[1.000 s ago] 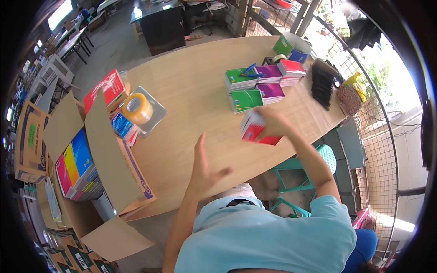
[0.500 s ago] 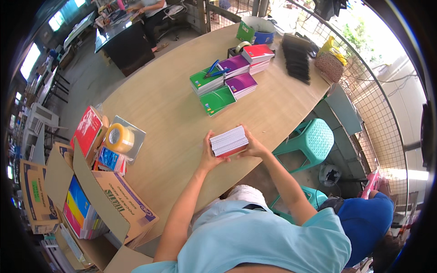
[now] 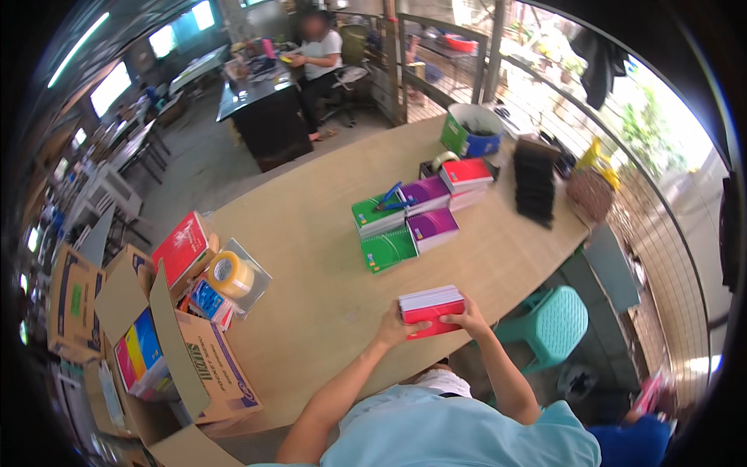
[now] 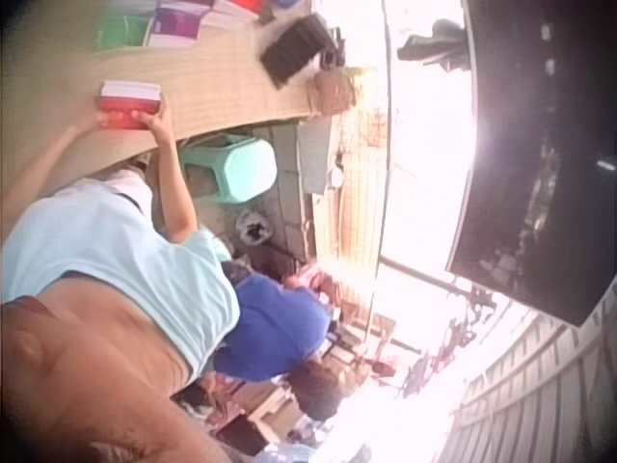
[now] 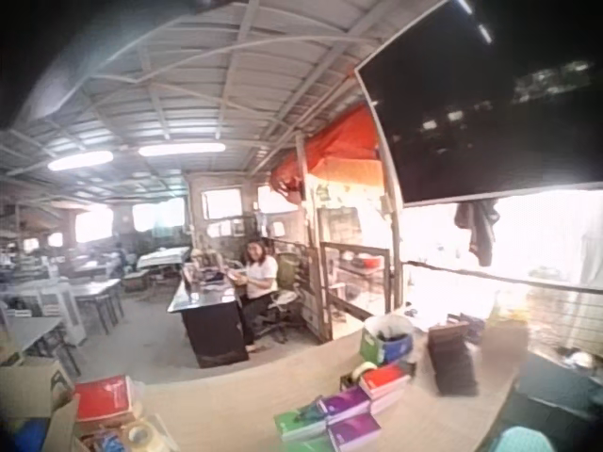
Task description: The person unwraps a package of black notebook binders with a blade and places them into a small container. They then move to a larger box and pack multiple stacks of colorful spiral notebooks inside, arranging them to fit the space.
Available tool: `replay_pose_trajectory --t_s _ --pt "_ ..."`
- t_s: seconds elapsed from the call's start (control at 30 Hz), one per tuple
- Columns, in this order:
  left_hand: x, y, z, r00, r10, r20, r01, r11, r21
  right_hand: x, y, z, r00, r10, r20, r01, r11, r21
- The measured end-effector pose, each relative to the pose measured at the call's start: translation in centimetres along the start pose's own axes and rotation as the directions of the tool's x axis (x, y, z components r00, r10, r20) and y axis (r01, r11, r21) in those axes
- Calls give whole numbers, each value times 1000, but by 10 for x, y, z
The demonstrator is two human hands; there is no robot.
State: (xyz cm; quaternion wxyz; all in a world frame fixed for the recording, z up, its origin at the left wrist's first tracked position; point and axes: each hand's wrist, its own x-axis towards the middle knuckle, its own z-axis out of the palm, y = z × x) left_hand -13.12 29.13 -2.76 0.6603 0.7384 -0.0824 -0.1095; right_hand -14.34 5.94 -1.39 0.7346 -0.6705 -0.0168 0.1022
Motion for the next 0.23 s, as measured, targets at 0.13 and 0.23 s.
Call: replay_pose_trajectory --t_s 0.13,0.23 --pt "69 13 74 985 -160 65 168 977 -134 14 -15 -88 996 87 -30 -83 991 101" --pt "120 33 128 894 -375 246 425 882 -201 38 -47 -155 943 333 -3 -324 922 213"
